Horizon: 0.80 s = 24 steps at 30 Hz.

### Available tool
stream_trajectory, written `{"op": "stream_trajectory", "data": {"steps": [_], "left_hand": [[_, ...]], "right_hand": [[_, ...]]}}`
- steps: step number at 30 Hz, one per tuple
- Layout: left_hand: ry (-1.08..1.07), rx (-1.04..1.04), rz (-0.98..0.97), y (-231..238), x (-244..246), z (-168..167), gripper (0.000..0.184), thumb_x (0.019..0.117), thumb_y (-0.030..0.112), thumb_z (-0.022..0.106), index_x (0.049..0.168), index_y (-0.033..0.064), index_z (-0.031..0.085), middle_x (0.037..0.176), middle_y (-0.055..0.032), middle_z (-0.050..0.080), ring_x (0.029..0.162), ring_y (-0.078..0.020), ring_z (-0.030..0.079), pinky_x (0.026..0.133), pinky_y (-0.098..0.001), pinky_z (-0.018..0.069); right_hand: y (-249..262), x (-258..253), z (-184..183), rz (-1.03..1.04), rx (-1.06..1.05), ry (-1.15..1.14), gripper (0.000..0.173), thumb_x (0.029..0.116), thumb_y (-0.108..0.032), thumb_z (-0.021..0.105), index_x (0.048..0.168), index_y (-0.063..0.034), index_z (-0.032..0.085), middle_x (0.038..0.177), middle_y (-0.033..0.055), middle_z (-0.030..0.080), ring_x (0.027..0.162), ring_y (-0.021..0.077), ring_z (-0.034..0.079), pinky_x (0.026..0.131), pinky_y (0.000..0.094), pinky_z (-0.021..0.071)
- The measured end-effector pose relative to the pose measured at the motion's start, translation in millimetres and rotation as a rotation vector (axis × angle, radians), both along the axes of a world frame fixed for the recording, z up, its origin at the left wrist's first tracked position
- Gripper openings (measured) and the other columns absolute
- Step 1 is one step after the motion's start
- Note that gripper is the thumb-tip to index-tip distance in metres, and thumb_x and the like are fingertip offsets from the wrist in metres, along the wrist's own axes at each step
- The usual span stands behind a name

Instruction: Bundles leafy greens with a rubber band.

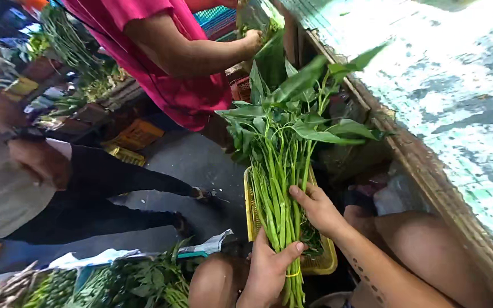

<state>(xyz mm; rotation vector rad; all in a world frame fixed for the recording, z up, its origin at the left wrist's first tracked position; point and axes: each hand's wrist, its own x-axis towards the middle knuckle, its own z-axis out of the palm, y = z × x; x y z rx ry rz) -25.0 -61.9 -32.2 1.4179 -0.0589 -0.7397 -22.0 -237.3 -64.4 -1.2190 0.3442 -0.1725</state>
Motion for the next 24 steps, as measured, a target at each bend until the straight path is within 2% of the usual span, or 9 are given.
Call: {"op": "stream_trajectory", "data": {"steps": [3, 5, 7, 11, 14, 16, 18, 20, 24], "left_hand": [[-0.034, 0.015, 0.049, 2.0, -0.8, -0.7, 0.062, 0.0849, 0.002, 0.077, 0.136, -0.0057, 0.043, 0.107, -0.0248, 0.07, 0.084, -0.0337, 0.074, 0.069, -0.0427, 0.0656], [-0.063, 0.015, 0.072, 2.0, -0.8, -2.0, 0.06, 0.0865, 0.005, 0.077, 0.135, -0.0057, 0.044, 0.104, -0.0246, 0.07, 0.082, -0.0322, 0.073, 0.069, -0.0411, 0.0648], [-0.086, 0.023, 0.094, 2.7, -1.7, -3.3, 0.059, 0.0864, 0.007, 0.078, 0.134, -0.0058, 0.045, 0.104, -0.024, 0.07, 0.081, -0.0309, 0.073, 0.069, -0.0398, 0.0645], [-0.121, 0.035, 0.093, 5.4, -5.9, -6.2, 0.056, 0.0883, 0.011, 0.078, 0.132, -0.0067, 0.047, 0.107, -0.0245, 0.071, 0.083, -0.0322, 0.074, 0.071, -0.0412, 0.0655], [-0.121, 0.003, 0.068, 6.7, -6.3, -4.9, 0.051, 0.0945, 0.015, 0.073, 0.131, -0.0079, 0.048, 0.106, -0.0261, 0.071, 0.08, -0.0338, 0.075, 0.068, -0.0421, 0.066], [-0.124, -0.006, 0.044, 7.6, -5.5, -3.5, 0.047, 0.0985, 0.02, 0.068, 0.13, -0.0084, 0.049, 0.107, -0.0256, 0.072, 0.08, -0.0335, 0.075, 0.067, -0.0425, 0.0663], [-0.108, -0.03, 0.019, 9.4, -4.5, -2.6, 0.044, 0.1024, 0.024, 0.062, 0.13, -0.0084, 0.049, 0.106, -0.0253, 0.072, 0.08, -0.0337, 0.076, 0.066, -0.0434, 0.0666], [-0.075, -0.089, -0.003, 11.7, -4.2, -2.1, 0.042, 0.1072, 0.028, 0.053, 0.13, -0.0078, 0.048, 0.106, -0.0257, 0.072, 0.081, -0.0346, 0.076, 0.065, -0.0442, 0.0666], [-0.063, -0.151, 0.061, 15.0, -4.0, -1.7, 0.048, 0.1079, 0.039, 0.046, 0.123, -0.0056, 0.055, 0.104, -0.0257, 0.072, 0.082, -0.0361, 0.076, 0.064, -0.0483, 0.0659]], "right_hand": [[-0.2, -1.1, -3.1, -0.062, -0.282, 0.077, 0.036, 0.1022, -0.047, 0.058, 0.095, -0.0133, 0.07, 0.077, -0.0076, 0.066, 0.072, -0.0009, 0.063, 0.068, 0.0206, 0.0546], [0.2, -1.9, -4.0, -0.131, -0.42, 0.09, 0.044, 0.0995, -0.053, 0.059, 0.074, -0.017, 0.061, 0.062, -0.0092, 0.05, 0.055, 0.0004, 0.048, 0.053, 0.0213, 0.0409], [1.1, -3.3, -4.9, -0.193, -0.493, 0.048, 0.043, 0.0982, -0.051, 0.063, 0.071, -0.018, 0.059, 0.06, -0.0099, 0.05, 0.052, -0.0005, 0.045, 0.05, 0.0197, 0.0379], [6.9, -1.4, -12.3, -0.265, -0.503, -0.028, 0.028, 0.0968, -0.041, 0.067, 0.09, -0.0143, 0.066, 0.081, -0.0054, 0.064, 0.071, -0.0004, 0.06, 0.065, 0.0176, 0.0515], [5.8, -1.5, -9.0, -0.203, -0.369, -0.023, 0.025, 0.0984, -0.037, 0.066, 0.103, -0.0131, 0.069, 0.09, -0.0045, 0.069, 0.079, 0.0017, 0.066, 0.071, 0.0198, 0.0565], [3.4, -3.0, -0.5, -0.072, -0.241, 0.048, 0.043, 0.094, -0.048, 0.068, 0.115, -0.011, 0.066, 0.098, -0.0014, 0.07, 0.088, 0.0053, 0.068, 0.079, 0.0244, 0.0581], [3.6, -4.3, 6.2, 0.046, -0.163, 0.118, 0.074, 0.0806, -0.056, 0.079, 0.134, -0.0096, 0.055, 0.114, 0.0023, 0.068, 0.103, 0.0082, 0.068, 0.09, 0.0291, 0.0589], [7.4, -6.5, 11.0, 0.031, -0.128, 0.088, 0.072, 0.0773, -0.047, 0.086, 0.131, -0.0094, 0.056, 0.11, 0.0011, 0.071, 0.1, 0.0078, 0.071, 0.087, 0.0271, 0.0616], [5.7, -10.0, 16.3, -0.034, -0.083, -0.056, 0.049, 0.0835, -0.028, 0.082, 0.122, -0.0053, 0.062, 0.103, 0.0013, 0.075, 0.095, 0.008, 0.073, 0.085, 0.0248, 0.0624]]}}
